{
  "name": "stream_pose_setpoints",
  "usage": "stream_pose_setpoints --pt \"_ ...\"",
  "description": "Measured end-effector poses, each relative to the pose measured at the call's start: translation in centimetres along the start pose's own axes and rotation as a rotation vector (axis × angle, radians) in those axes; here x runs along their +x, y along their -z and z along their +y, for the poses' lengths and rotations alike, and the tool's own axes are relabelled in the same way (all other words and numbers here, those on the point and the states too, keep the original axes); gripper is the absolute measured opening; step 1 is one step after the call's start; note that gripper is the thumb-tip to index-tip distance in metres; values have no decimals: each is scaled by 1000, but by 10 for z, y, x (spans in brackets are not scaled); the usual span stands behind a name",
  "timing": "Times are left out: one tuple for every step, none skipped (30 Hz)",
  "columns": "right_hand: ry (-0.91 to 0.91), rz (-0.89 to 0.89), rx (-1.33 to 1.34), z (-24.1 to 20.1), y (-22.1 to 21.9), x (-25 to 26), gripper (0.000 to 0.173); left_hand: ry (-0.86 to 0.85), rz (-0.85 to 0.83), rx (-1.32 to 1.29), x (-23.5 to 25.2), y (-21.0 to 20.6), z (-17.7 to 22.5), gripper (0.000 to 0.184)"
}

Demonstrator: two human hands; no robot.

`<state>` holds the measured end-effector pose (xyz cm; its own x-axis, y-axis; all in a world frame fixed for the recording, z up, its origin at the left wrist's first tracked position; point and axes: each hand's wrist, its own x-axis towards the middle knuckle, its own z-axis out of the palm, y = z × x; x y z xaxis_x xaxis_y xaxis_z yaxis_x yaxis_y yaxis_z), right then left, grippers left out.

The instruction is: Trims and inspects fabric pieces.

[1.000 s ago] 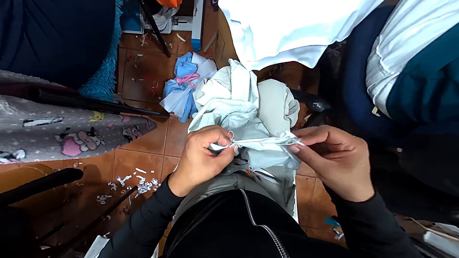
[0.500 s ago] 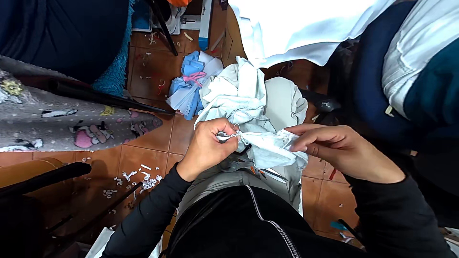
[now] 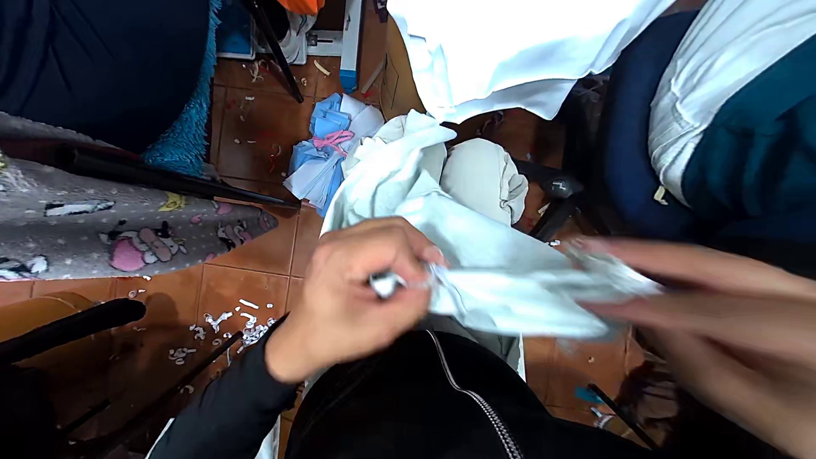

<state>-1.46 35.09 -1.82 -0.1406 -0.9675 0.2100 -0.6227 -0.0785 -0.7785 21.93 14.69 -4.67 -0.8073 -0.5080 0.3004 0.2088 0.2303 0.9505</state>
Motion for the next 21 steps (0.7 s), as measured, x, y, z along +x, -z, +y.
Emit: stream_pose_setpoints --pt "-35 35 -38 10 -12 6 17 10 30 40 0 -3 -16 12" --pt "-67 52 -60 20 -22 10 20 20 56 87 -1 -6 -32 11" --pt "-96 46 -77 26 -29 11 21 26 74 133 -2 -9 -43 11" --pt "-122 32 -77 29 -34 10 21 32 88 167 -5 -12 -49 11" --pt "-144 22 -70 31 -36 8 21 37 100 185 -7 -14 -51 11" --pt "-157 19 -65 32 -37 7 21 40 111 194 -9 -15 -52 12" --pt "-159 20 -60 33 -38 7 21 43 119 199 -10 -16 -53 12" --pt "-154 24 -54 35 -39 8 21 46 125 203 -9 -16 -55 12" --pt "-147 30 -41 37 -40 10 21 50 132 206 -8 -17 -56 12" --pt "-144 36 -19 38 -40 10 21 58 132 206 -8 -17 -56 11" --pt "-139 41 18 40 -41 10 20 67 129 204 -8 -17 -56 11" --pt "-137 44 56 41 -41 11 19 77 124 204 -8 -16 -56 11" --pt "-139 47 86 42 -42 11 18 87 120 205 -7 -15 -57 11" --pt "-145 50 110 44 -42 12 18 98 116 202 -7 -15 -58 11" --pt "-153 50 130 46 -43 13 17 113 110 203 -6 -14 -60 10" --pt "-163 52 147 48 -44 15 17 129 101 213 -5 -14 -63 10" --pt "-179 52 158 52 -46 17 18 142 90 238 -4 -14 -66 9" --pt "-191 46 162 55 -47 20 19 151 73 287 -3 -14 -70 8" --pt "-194 40 157 57 -47 23 20 159 40 367 -2 -14 -71 6" --pt "-194 30 142 59 -46 26 21 159 -3 478 -1 -13 -69 8" --pt "-192 17 123 61 -45 29 22 137 -51 610 -2 -14 -61 19"
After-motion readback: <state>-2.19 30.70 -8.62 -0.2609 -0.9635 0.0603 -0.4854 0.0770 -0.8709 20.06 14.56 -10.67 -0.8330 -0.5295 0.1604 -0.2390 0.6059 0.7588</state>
